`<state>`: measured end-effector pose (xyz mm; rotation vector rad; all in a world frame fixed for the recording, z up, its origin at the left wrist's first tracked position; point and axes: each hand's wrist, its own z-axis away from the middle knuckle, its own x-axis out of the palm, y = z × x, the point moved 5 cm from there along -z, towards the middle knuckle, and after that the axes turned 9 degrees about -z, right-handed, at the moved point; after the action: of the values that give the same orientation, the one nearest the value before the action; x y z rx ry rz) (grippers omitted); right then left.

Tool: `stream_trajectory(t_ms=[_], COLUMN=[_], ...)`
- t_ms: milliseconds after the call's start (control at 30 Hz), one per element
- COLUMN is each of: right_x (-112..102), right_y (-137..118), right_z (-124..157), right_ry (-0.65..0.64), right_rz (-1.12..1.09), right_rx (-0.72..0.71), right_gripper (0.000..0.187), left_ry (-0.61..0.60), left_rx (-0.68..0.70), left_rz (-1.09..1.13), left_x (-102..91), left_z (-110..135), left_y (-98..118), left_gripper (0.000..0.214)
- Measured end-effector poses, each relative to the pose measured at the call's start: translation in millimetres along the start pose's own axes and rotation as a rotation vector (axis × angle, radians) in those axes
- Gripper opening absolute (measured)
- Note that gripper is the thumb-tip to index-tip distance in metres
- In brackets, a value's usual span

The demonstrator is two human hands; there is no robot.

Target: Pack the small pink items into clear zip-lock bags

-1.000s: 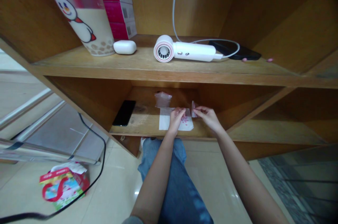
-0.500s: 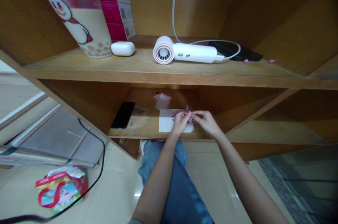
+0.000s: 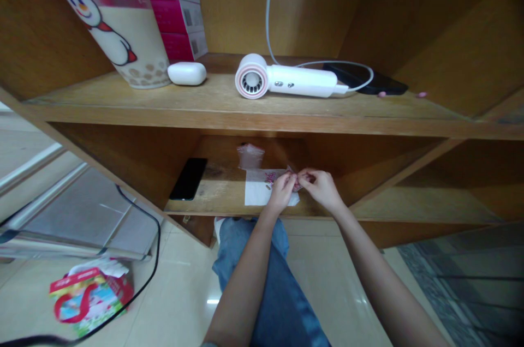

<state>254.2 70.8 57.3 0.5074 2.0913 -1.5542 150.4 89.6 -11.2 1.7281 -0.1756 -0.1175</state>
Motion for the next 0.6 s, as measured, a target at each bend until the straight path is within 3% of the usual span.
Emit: stream_trajectory(t_ms=[267,400,600], right_x=[0,5,-8], right_y=[-11,-4,11], right_z=[0,-4,-8], right_ry=[0.114,0.127,0.290], right_rz=[0.404,0.447,0.476], right_rx=[0.006,0.093,0.130], right_gripper=[0.020,0.020,0.023], left_ry=[0.050,0.105,0.142], left_rx=[0.072,0.105,0.100], left_rz=[-0.187,-0.294,-0.348], left_x=[-5.4,-10.9,-16.1], left_z=[0,2,7], left_y=[2,6,11], left_gripper=[0.025,0.022,0.016])
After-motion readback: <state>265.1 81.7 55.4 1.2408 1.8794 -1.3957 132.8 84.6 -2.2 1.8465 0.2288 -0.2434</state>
